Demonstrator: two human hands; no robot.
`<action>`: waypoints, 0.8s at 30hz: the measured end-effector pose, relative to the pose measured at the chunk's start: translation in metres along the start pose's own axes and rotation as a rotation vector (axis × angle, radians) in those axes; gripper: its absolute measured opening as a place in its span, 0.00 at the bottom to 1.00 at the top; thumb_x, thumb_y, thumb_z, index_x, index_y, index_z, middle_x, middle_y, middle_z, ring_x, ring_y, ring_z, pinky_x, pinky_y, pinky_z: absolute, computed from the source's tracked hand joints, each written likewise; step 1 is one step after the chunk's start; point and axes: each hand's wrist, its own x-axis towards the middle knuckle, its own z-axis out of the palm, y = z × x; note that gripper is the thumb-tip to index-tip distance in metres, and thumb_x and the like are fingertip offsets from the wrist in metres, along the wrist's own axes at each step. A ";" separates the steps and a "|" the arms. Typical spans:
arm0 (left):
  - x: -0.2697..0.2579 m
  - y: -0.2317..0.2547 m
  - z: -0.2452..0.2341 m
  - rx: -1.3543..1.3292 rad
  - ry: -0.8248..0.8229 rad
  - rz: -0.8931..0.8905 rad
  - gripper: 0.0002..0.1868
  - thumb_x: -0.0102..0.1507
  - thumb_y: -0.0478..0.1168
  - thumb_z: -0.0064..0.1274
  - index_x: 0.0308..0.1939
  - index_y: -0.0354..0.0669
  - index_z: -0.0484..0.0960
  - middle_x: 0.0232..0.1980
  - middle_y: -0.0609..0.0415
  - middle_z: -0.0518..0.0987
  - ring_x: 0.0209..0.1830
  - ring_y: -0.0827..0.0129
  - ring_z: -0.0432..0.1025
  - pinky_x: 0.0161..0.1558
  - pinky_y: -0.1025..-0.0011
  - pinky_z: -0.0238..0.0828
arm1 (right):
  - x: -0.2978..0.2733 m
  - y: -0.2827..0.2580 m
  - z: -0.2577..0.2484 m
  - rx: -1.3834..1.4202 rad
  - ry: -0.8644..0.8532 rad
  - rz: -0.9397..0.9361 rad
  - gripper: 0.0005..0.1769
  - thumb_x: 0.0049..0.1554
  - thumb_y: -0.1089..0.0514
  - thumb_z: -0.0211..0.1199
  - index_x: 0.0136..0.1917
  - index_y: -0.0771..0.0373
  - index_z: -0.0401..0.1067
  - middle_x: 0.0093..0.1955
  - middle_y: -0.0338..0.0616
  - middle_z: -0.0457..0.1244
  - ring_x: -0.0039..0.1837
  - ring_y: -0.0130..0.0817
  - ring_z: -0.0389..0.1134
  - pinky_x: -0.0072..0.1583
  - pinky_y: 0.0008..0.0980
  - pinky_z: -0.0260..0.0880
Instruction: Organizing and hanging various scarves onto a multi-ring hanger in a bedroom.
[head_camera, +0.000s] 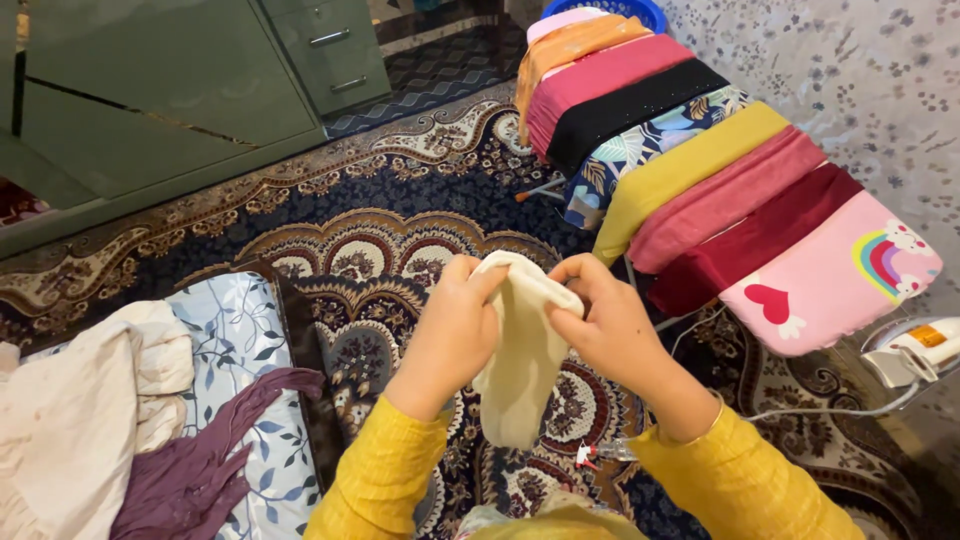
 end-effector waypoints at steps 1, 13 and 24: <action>0.002 0.001 0.004 -0.016 0.016 0.013 0.19 0.58 0.25 0.45 0.51 0.34 0.81 0.48 0.39 0.75 0.50 0.47 0.72 0.54 0.61 0.71 | -0.001 -0.003 0.001 0.048 -0.034 0.049 0.17 0.53 0.60 0.63 0.56 0.62 0.69 0.36 0.43 0.69 0.36 0.25 0.66 0.39 0.29 0.66; 0.046 0.035 0.020 -0.133 -0.139 0.185 0.20 0.53 0.29 0.55 0.50 0.36 0.80 0.49 0.42 0.75 0.50 0.49 0.73 0.52 0.63 0.73 | 0.013 0.003 -0.036 0.286 -0.095 -0.061 0.34 0.55 0.58 0.66 0.73 0.61 0.63 0.50 0.40 0.73 0.51 0.24 0.73 0.52 0.27 0.73; 0.118 0.083 0.043 -0.455 -0.417 0.137 0.25 0.55 0.30 0.60 0.57 0.39 0.78 0.48 0.53 0.82 0.51 0.69 0.79 0.52 0.72 0.77 | 0.035 0.054 -0.122 0.262 -0.454 -0.333 0.52 0.39 0.58 0.80 0.73 0.66 0.59 0.66 0.47 0.63 0.68 0.36 0.62 0.67 0.38 0.64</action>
